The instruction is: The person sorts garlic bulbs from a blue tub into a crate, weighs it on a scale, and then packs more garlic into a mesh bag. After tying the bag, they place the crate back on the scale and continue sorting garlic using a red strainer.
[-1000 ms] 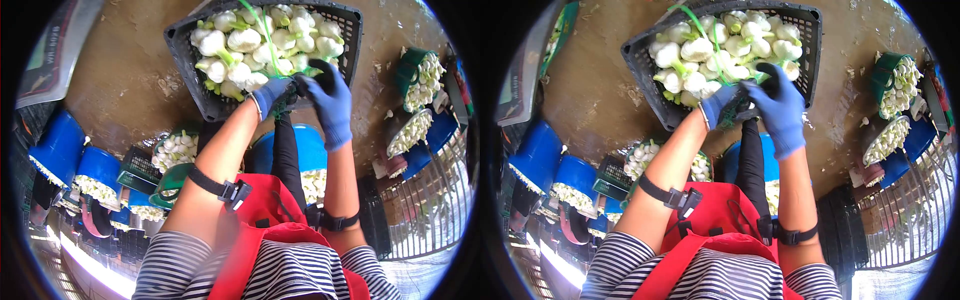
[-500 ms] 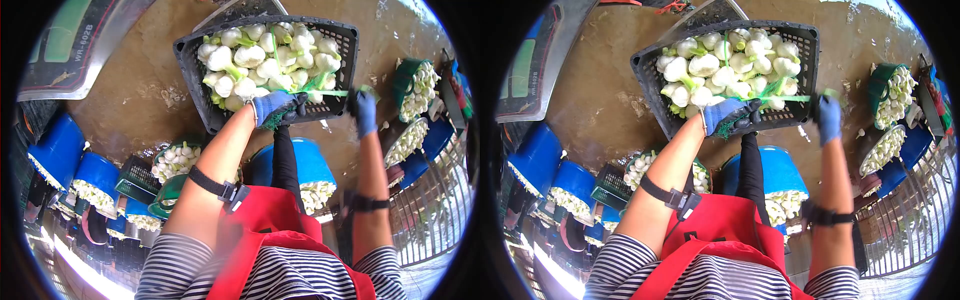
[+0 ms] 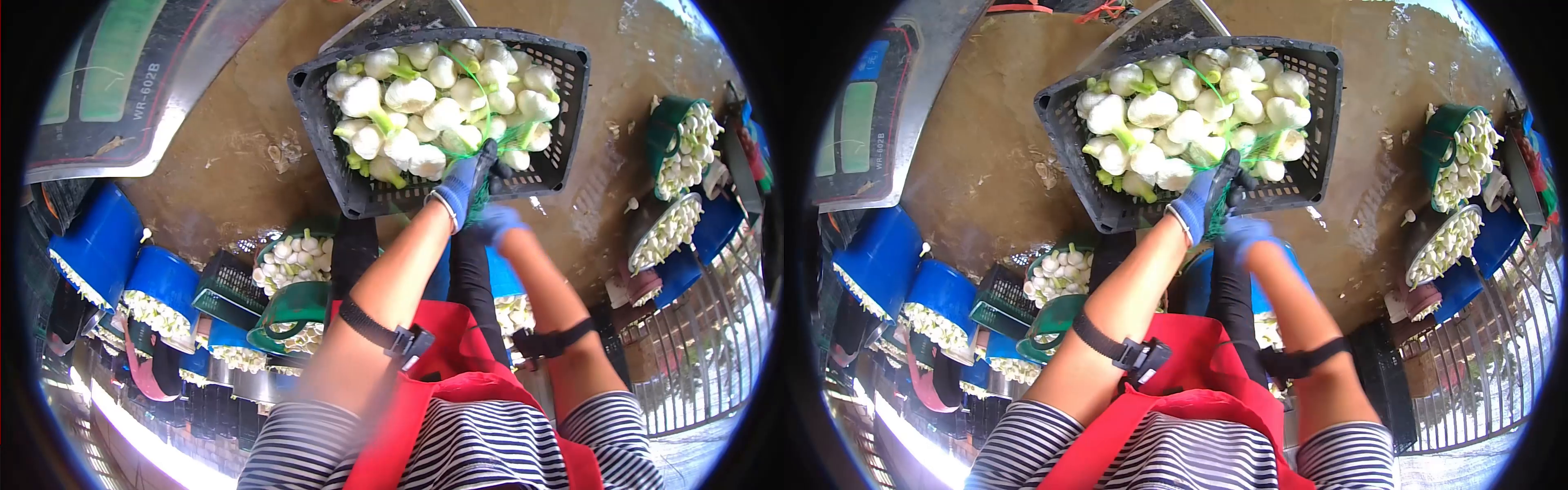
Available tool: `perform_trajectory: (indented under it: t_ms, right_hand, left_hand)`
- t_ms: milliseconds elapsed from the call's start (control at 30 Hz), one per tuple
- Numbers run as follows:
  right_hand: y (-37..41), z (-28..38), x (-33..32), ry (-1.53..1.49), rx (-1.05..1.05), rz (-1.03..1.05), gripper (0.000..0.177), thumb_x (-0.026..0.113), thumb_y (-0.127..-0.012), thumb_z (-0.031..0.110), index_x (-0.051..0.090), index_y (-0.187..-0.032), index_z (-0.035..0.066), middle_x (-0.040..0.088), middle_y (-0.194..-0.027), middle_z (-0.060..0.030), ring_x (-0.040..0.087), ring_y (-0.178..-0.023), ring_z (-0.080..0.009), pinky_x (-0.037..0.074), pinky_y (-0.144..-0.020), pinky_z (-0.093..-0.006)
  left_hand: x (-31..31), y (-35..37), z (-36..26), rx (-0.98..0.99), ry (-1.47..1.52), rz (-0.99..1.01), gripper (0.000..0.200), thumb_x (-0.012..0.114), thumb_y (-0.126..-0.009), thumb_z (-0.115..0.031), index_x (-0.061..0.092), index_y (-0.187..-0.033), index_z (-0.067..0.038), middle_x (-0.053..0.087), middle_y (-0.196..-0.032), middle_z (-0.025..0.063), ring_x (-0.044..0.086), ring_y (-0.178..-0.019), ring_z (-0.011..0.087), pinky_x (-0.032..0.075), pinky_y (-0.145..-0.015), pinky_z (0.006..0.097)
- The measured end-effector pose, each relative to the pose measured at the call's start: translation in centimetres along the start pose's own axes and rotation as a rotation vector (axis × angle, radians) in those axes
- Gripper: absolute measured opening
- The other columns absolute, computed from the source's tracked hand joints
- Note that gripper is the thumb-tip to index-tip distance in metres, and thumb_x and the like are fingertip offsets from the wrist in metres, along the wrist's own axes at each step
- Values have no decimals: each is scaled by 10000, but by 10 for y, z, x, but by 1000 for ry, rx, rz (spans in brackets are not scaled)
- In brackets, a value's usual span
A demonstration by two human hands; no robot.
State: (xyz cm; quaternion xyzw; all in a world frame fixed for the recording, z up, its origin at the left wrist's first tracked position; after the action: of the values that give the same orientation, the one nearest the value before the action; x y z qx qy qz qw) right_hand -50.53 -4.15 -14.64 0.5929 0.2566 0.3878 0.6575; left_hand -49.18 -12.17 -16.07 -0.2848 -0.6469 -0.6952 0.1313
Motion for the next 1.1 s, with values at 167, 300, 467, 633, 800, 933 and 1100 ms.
perform_trajectory:
  t_ms: [167, 300, 467, 633, 800, 933, 1100]
  right_hand:
    - [93, -67, -131, -637, -71, -517, 265, 574, -891, 294, 646, -989, 58, 615, -737, -75, 578, -628, -173, 483, -628, -306]
    - [74, 4, -176, -188, -76, -772, 429, 672, -809, 378, 609, -1024, 12, 664, -941, -185, 640, -888, -323, 478, -762, -387]
    - [52, -15, -162, -915, -168, -590, 291, 663, -847, 280, 667, -969, 16, 674, -794, -71, 618, -606, -152, 488, -550, -278]
    - [81, 28, -165, -618, -453, -768, 240, 644, -822, 184, 651, -1021, 51, 681, -867, -89, 652, -712, -230, 507, -640, -319]
    - [84, 106, -151, 409, -494, -621, 184, 566, -799, 151, 696, -930, 138, 679, -878, -107, 653, -830, -305, 513, -702, -404]
    - [36, 121, -120, 937, -356, -145, 243, 536, -818, 168, 685, -1010, 177, 680, -997, -68, 653, -885, -288, 519, -725, -402]
    - [11, 97, -140, 516, -345, -305, 202, 555, -822, 161, 677, -972, 103, 680, -949, -118, 662, -878, -285, 533, -736, -386]
  left_hand:
    - [-18, -25, 4, 233, -464, -260, 526, 384, -960, -498, 700, -772, -123, 657, -705, 119, 616, -645, 269, 487, -675, 386]
    - [-15, -27, 1, 237, -1009, -360, 336, 368, -982, -320, 580, -1173, -142, 665, -930, 151, 634, -786, 341, 495, -740, 432]
    - [-16, -30, 0, 306, -1279, -499, 368, 411, -963, -373, 555, -1212, -143, 648, -960, 195, 621, -848, 390, 490, -746, 458]
    - [-17, -28, 3, 282, -1114, -420, 388, 415, -940, -399, 608, -1109, -109, 637, -979, 216, 610, -908, 390, 484, -789, 462]
    - [-10, -26, 2, 712, -1323, -715, 370, 413, -944, -345, 526, -1225, -134, 582, -1180, 171, 581, -1038, 313, 465, -894, 392]
    - [-12, -29, 5, 633, -1318, -748, 355, 426, -944, -312, 542, -1214, -114, 574, -1210, 131, 565, -1061, 257, 447, -910, 353]
    - [-15, -24, 0, 617, -1241, -645, 337, 442, -944, -271, 563, -1200, -88, 564, -1247, 82, 545, -1091, 186, 426, -929, 304]
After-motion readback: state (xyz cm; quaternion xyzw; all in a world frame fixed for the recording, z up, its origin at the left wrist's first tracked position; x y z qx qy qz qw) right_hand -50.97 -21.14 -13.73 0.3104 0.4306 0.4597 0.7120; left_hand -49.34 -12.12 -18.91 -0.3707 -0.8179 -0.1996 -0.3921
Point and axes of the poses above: each hand's wrist, its own y-axis away from the middle knuckle, its own x-axis out of the palm, z = x × y, the point moved 7 cm from there along -y, towards the middle knuckle
